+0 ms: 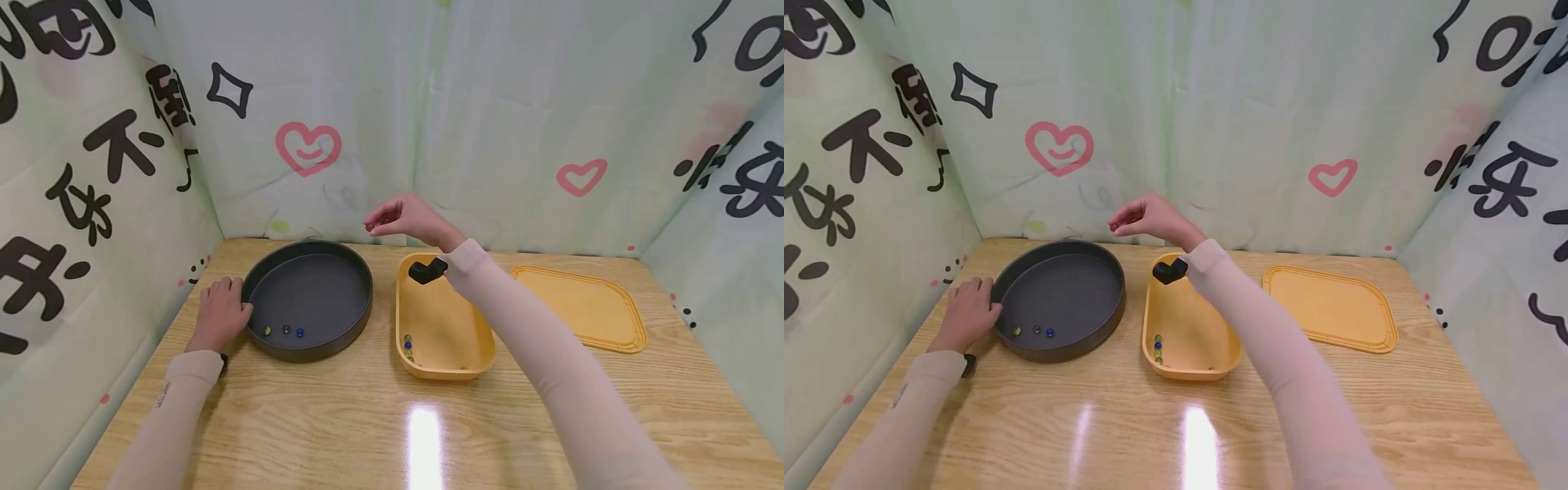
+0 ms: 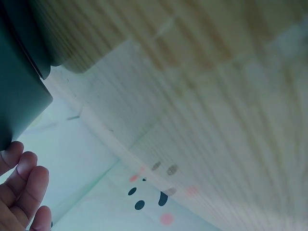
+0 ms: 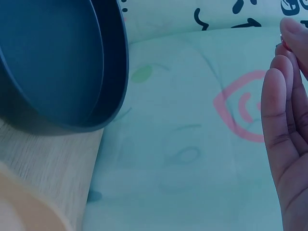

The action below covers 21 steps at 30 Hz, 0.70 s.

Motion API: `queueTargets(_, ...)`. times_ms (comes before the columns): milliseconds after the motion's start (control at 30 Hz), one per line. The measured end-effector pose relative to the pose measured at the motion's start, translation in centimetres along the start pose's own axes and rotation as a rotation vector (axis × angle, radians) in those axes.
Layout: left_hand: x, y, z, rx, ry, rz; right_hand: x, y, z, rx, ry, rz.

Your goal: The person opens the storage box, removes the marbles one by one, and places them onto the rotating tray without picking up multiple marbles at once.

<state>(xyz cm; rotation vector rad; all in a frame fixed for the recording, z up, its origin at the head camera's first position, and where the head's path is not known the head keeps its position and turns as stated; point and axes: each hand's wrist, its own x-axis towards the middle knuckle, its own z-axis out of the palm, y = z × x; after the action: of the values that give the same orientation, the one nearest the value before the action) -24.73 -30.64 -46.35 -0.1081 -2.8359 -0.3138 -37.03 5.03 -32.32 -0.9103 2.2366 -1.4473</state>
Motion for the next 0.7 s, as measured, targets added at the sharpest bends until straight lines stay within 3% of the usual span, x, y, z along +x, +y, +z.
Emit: queueTargets(700, 0.0, -0.1, -0.1, 0.001, -0.004, 0.0, 4.9, -0.8, 3.8, 0.023, -0.03, -0.029)
